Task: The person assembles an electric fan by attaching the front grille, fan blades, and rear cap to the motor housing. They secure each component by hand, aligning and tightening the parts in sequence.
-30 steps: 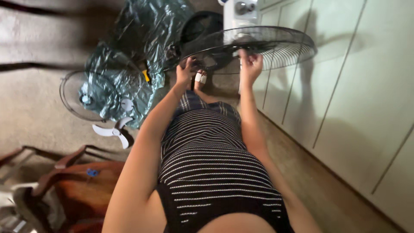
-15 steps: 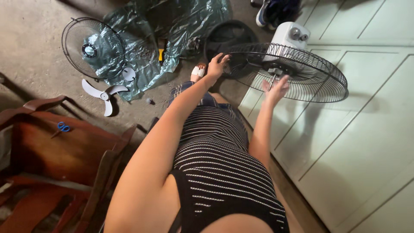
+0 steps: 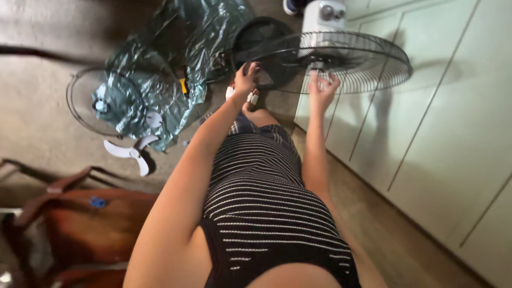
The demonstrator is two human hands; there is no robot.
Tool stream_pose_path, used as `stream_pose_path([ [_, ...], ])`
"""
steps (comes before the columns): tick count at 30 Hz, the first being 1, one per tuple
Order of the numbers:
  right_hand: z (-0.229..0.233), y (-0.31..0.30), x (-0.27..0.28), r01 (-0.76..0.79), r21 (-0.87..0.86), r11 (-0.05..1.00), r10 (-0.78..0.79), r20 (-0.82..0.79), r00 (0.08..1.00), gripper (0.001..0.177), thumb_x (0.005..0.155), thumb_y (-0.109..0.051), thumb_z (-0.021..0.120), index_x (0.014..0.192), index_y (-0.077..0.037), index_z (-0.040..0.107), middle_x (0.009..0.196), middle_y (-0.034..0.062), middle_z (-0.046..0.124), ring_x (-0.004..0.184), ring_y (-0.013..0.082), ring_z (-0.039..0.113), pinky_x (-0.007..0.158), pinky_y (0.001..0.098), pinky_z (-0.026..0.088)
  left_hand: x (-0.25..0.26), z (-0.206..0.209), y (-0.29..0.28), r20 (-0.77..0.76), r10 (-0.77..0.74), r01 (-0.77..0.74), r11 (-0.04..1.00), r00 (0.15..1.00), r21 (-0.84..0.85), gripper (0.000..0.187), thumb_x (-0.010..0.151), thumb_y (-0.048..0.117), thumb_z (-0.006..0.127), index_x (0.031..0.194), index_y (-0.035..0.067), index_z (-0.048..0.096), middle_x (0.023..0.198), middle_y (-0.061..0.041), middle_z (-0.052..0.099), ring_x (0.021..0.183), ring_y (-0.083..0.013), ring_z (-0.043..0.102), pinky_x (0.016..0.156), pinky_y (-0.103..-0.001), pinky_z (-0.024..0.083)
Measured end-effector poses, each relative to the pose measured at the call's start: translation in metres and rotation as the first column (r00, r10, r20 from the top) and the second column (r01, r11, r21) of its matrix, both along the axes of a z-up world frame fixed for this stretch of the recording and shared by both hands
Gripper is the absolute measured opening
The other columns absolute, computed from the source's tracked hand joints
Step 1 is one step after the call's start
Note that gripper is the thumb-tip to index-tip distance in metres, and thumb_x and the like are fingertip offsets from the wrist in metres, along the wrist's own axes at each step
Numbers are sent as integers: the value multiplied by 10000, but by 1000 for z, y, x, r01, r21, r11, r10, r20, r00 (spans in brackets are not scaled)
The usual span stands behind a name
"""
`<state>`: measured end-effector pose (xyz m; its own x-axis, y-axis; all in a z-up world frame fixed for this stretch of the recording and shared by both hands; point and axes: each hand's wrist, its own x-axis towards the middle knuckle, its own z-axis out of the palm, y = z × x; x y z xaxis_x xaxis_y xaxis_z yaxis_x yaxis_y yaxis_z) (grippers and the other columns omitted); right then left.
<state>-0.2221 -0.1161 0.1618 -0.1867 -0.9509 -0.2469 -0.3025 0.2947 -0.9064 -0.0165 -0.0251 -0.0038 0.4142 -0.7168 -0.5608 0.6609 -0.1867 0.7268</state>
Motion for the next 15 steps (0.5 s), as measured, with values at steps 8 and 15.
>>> stream_pose_path([
  [8,-8,-11,1,42,303,952,-117,234,965,496,892,-436,740,1054,11,598,931,167,749,732,265,774,547,309,545,10,-3,6,234,-156,72,940,959,332,389,979,395,731,1153,47,717,961,-76,750,743,-166,668,583,-319,556],
  [15,7,-6,6,-262,-421,869,110,-352,930,651,878,-484,815,1118,63,554,980,168,683,725,250,744,593,303,614,13,3,7,107,-86,55,962,991,269,407,939,444,698,1175,113,712,1030,-20,753,877,-152,716,615,-324,600],
])
